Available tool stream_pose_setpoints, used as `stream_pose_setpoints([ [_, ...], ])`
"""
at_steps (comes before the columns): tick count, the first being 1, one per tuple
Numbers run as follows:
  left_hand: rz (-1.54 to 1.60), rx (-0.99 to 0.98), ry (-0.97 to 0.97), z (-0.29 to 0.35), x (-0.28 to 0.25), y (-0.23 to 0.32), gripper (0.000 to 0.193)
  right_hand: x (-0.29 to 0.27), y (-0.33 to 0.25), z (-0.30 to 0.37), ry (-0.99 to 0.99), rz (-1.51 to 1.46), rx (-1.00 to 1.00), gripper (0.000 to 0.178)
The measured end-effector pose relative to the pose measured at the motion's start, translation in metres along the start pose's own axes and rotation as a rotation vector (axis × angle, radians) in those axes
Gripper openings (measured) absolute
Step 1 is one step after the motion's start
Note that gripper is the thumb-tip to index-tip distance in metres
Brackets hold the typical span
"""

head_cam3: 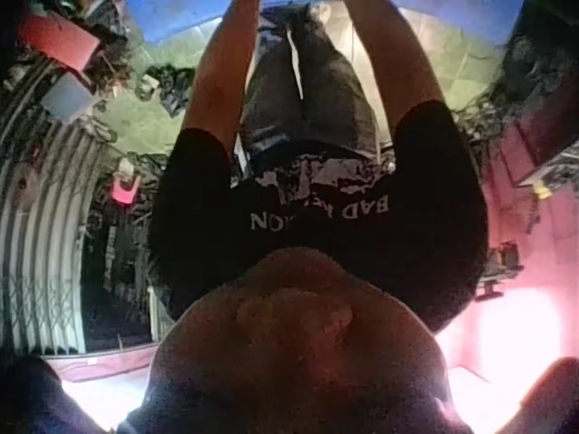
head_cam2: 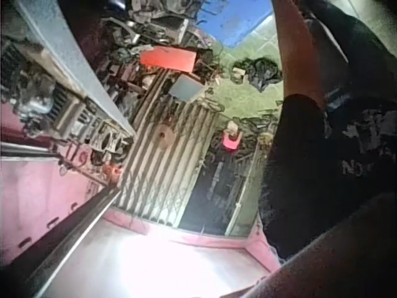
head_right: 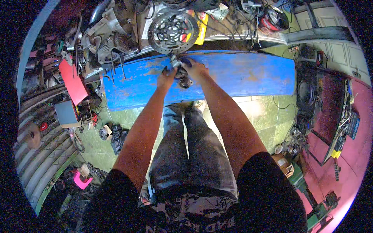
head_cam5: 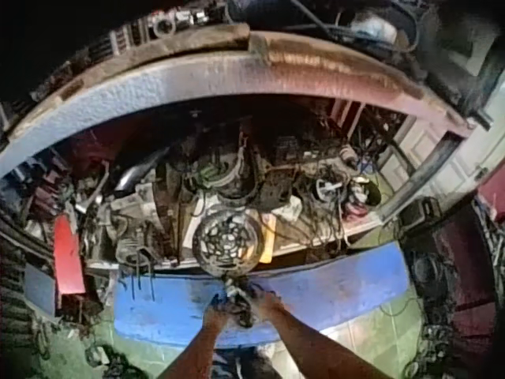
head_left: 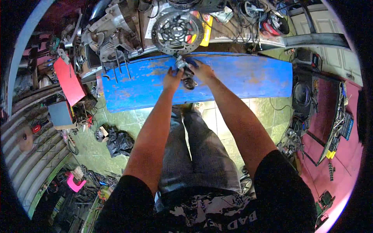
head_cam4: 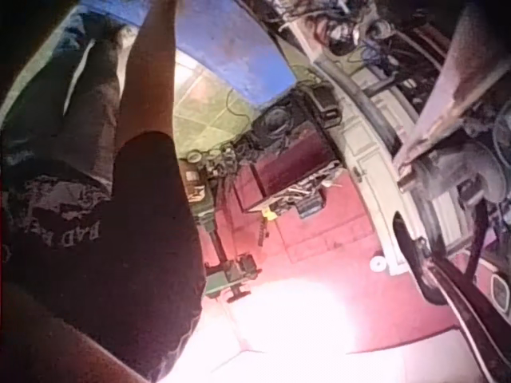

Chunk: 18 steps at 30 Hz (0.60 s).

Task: The person scrubs small metal parts with a wire brush on a workbench, repeatedly rotating them to clean different sides. They then move to a second table and use a pair of pliers to adjust a metal component attached to a green machine.

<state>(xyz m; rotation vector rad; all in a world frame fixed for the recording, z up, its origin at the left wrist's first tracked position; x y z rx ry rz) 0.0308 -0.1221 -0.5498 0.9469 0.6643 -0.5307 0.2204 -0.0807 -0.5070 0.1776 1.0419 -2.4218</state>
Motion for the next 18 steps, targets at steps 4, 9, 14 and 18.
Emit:
stream_pose_setpoints([
  [4, 0.103, -0.02, -0.144, -0.059, 0.03, -0.016, 0.087, 0.018, 0.01, -0.051, 0.028, 0.32, -0.321, 0.052],
  [9, 0.211, -0.097, -0.021, -0.031, 0.023, 0.015, 0.06, 0.003, 0.01, -0.042, 0.073, 0.39, -0.267, 0.04],
  [14, 0.435, -0.134, -0.009, 0.001, -0.01, 0.037, 0.052, -0.017, -0.02, -0.003, 0.15, 0.213, -0.284, 0.032],
  [18, 0.701, -0.149, 0.098, 0.018, -0.043, 0.058, 0.044, -0.024, -0.053, 0.027, 0.208, 0.092, -0.388, 0.03],
])
Point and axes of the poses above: each hand's wrist, its own z-axis away from the middle knuckle, its own x-axis out of the palm, y = z × x, the point moved 7 cm from there along -z, towards the middle knuckle, and after that the axes turned 12 degrees about -z, right-handed, at the moved point
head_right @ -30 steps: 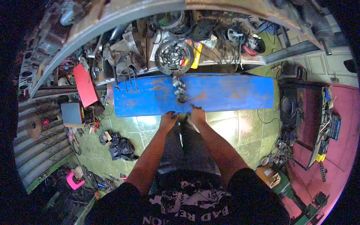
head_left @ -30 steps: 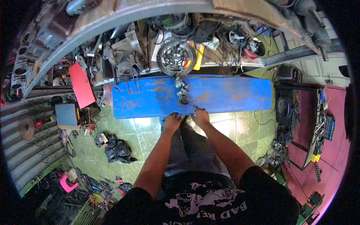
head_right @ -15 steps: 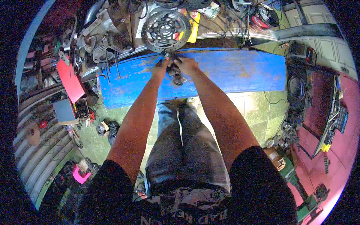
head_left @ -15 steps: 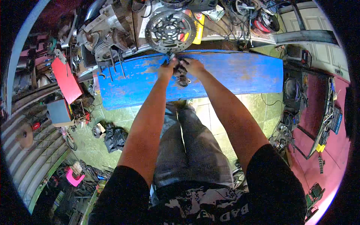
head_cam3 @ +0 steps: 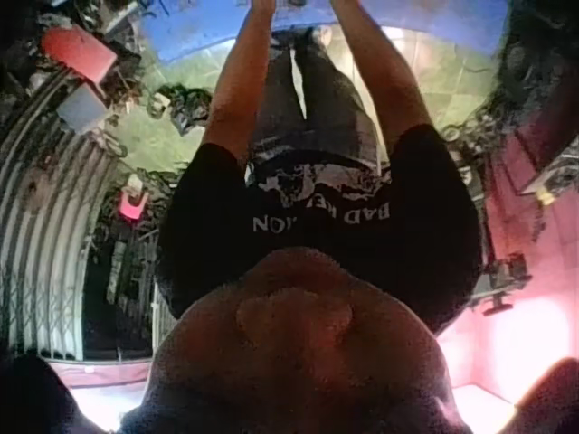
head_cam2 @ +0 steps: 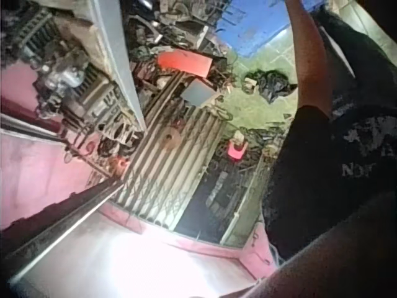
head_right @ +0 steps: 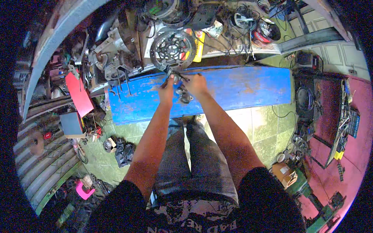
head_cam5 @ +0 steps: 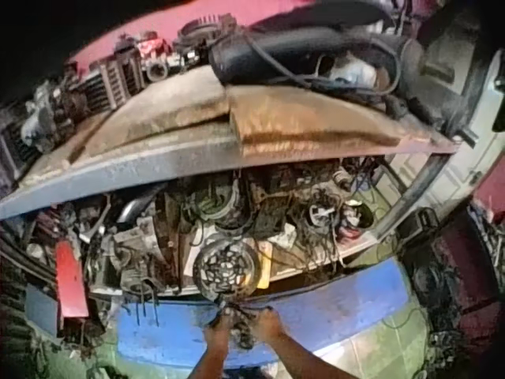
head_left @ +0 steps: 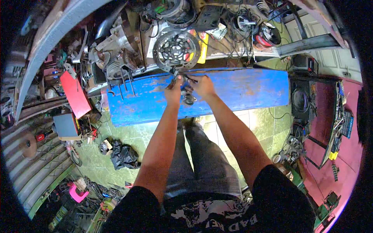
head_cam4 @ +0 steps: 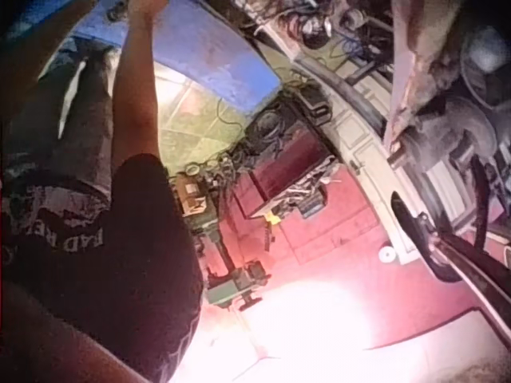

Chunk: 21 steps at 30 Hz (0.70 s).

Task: The person scrubs small metal parts with a wire brush on a workbench, repeatedly rotating them to clean different sides. They then move to a second table and use a pair of pliers to adjust a metal component attached to a green machine.

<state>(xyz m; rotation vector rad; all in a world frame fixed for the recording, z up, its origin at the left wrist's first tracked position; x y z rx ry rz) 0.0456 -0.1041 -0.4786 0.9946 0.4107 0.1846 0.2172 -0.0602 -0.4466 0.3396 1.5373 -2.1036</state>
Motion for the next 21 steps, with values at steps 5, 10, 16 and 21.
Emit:
stream_pose_setpoints([
  [5, 0.155, -0.038, -0.026, 0.072, -0.024, 0.073, 0.036, -0.047, -0.068, 0.072, 0.304, 0.034, -0.301, 0.048],
  [10, 0.242, 0.048, -0.146, 0.161, -0.073, 0.151, 0.034, -0.105, -0.163, 0.169, 0.422, -0.135, -0.345, 0.063],
  [16, 0.24, 0.493, -0.271, 0.222, -0.127, 0.278, 0.041, -0.169, -0.297, 0.219, 0.427, -0.116, -0.659, 0.053],
  [21, 0.024, 0.699, -0.093, 0.205, -0.157, 0.389, 0.026, -0.203, -0.396, 0.188, 0.5, 0.001, -0.838, 0.056],
])
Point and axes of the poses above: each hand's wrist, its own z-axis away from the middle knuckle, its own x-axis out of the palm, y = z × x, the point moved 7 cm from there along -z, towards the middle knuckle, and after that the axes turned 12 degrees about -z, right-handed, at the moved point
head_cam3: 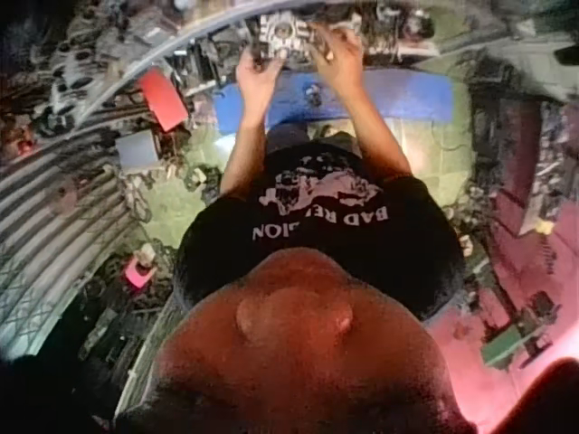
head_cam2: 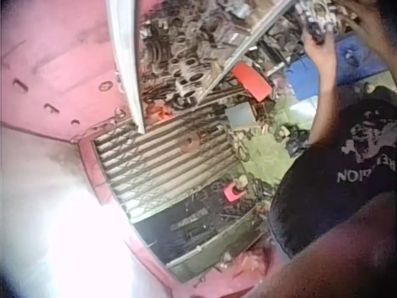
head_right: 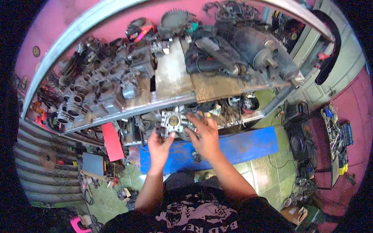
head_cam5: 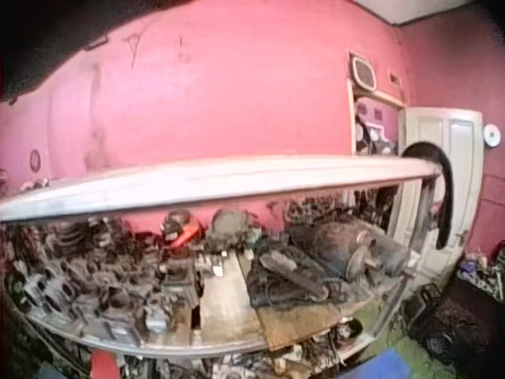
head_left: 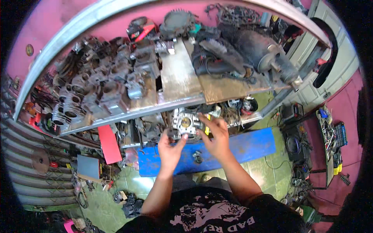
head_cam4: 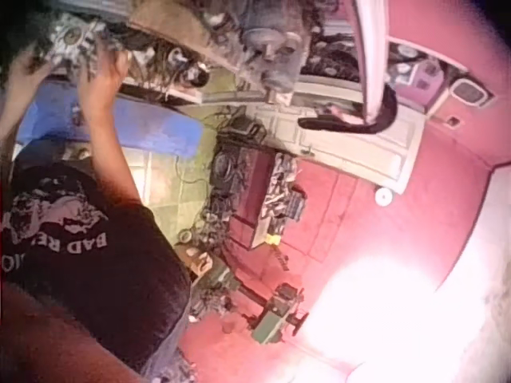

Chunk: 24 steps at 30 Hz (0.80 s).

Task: The person scrubs small metal parts with a wire brush on a workbench, repeatedly rotating them to clean different sides. They then move to a second table and use a pair of pliers to adjust a metal component attached to a green machine.

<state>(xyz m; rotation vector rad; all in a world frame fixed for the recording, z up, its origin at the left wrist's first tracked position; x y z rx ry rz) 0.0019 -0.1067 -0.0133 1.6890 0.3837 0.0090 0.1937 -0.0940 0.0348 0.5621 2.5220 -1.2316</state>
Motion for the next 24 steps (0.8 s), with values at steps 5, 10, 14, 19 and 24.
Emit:
stream_pose_setpoints([
  [5, -0.216, -0.003, 0.032, -0.1, -0.006, 0.032, 0.028, 0.014, 0.007, -0.091, 0.016, 0.074, 0.08, 0.041],
  [10, -0.438, -0.001, -0.002, -0.169, -0.003, 0.021, 0.041, 0.044, 0.034, -0.145, -0.031, 0.109, 0.201, 0.037],
  [14, -0.474, 0.075, 0.114, -0.182, -0.002, 0.015, 0.049, 0.057, 0.052, -0.156, -0.094, 0.194, 0.294, 0.037],
  [19, -0.467, 0.042, 0.143, -0.181, -0.002, 0.011, 0.061, 0.034, 0.039, -0.156, -0.027, 0.171, 0.118, 0.041],
  [24, -0.505, 0.151, 0.228, -0.174, -0.006, 0.003, 0.072, -0.045, -0.007, -0.183, 0.151, 0.678, 0.005, 0.047],
])
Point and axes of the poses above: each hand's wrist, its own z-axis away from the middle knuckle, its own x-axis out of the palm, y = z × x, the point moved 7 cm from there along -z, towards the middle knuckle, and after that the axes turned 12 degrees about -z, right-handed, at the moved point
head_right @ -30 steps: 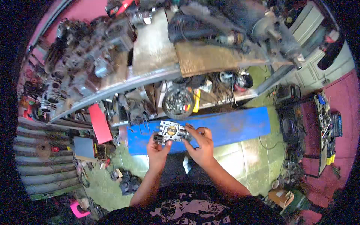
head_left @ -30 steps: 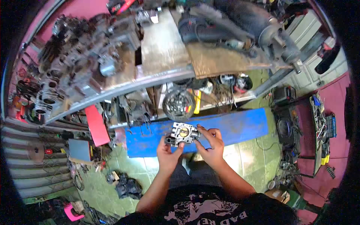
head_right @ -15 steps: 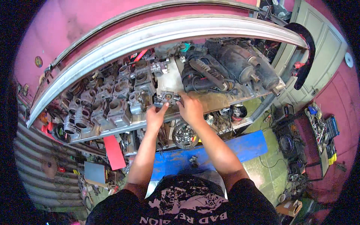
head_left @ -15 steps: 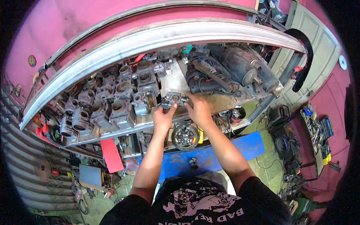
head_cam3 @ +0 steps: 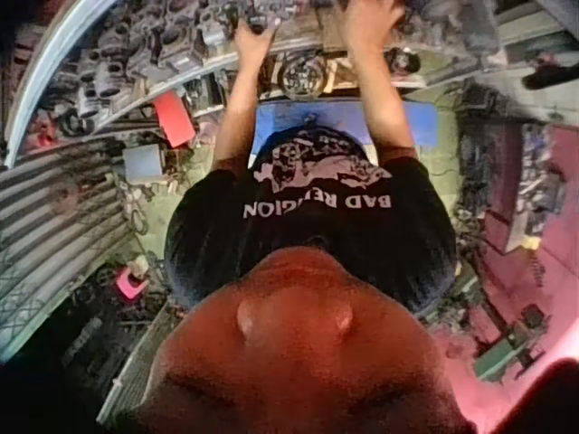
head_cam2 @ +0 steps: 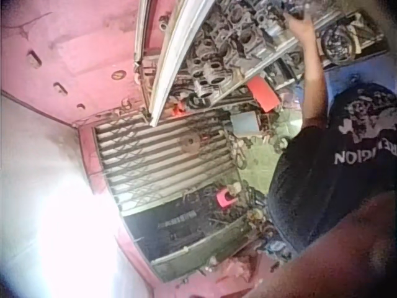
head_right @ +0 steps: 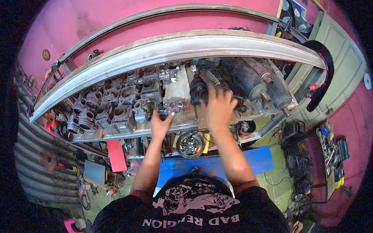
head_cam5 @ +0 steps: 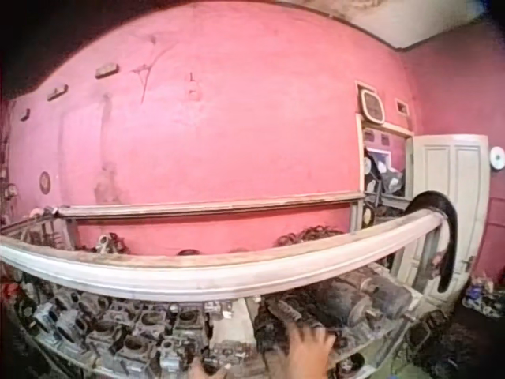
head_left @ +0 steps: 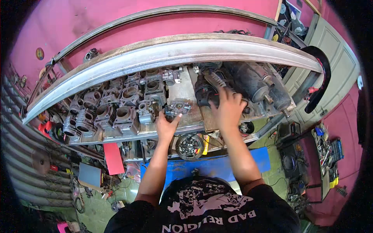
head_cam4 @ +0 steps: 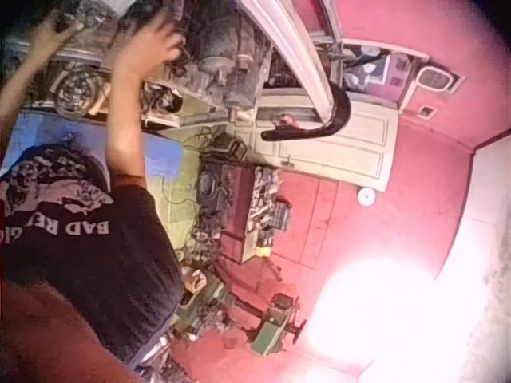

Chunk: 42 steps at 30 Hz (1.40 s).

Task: The person scrubs small metal parts with a wire brush on a workbench, repeatedly rotating them to clean different sides. They then move to a second table and use a pair of pliers to adjust a metal component attached to a green machine.

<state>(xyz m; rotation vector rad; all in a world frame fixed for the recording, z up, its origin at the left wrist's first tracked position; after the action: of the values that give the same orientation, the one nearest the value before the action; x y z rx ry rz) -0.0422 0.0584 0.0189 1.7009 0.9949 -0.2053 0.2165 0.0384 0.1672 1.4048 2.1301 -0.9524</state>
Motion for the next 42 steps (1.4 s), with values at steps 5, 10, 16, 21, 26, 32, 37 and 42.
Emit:
stream_pose_setpoints([
  [5, 0.039, 0.058, 0.047, 0.01, -0.005, 0.013, 0.079, 0.027, 0.054, -0.034, -0.349, 0.27, 0.01, 0.043],
  [10, 0.211, 0.028, 0.022, 0.016, 0.001, 0.002, 0.072, 0.017, 0.054, -0.041, -0.393, 0.234, -0.006, 0.042],
  [16, 0.316, -0.032, -0.015, 0.013, 0.006, -0.028, 0.065, -0.02, 0.001, 0.015, -0.394, -0.21, 0.085, 0.049],
  [21, 0.383, -0.009, -0.048, 0.011, 0.008, -0.013, 0.066, 0.025, -0.046, 0.07, -0.385, -0.416, 0.163, 0.056],
  [26, 0.042, 0.114, -0.127, 0.004, -0.011, 0.022, 0.068, 0.024, -0.068, 0.085, -0.46, -0.213, 0.075, 0.064],
  [32, 0.301, -0.041, -0.209, 0.0, 0.011, -0.011, 0.062, 0.005, -0.108, 0.083, -0.433, 0.05, -0.067, 0.052],
  [37, 0.308, 0.014, -0.171, -0.003, 0.005, -0.001, 0.058, 0.072, -0.105, 0.046, -0.473, 0.202, -0.068, 0.057],
  [42, 0.14, -0.02, -0.158, -0.002, -0.011, 0.018, 0.054, 0.09, -0.098, 0.05, -0.375, 0.132, -0.054, 0.058],
])
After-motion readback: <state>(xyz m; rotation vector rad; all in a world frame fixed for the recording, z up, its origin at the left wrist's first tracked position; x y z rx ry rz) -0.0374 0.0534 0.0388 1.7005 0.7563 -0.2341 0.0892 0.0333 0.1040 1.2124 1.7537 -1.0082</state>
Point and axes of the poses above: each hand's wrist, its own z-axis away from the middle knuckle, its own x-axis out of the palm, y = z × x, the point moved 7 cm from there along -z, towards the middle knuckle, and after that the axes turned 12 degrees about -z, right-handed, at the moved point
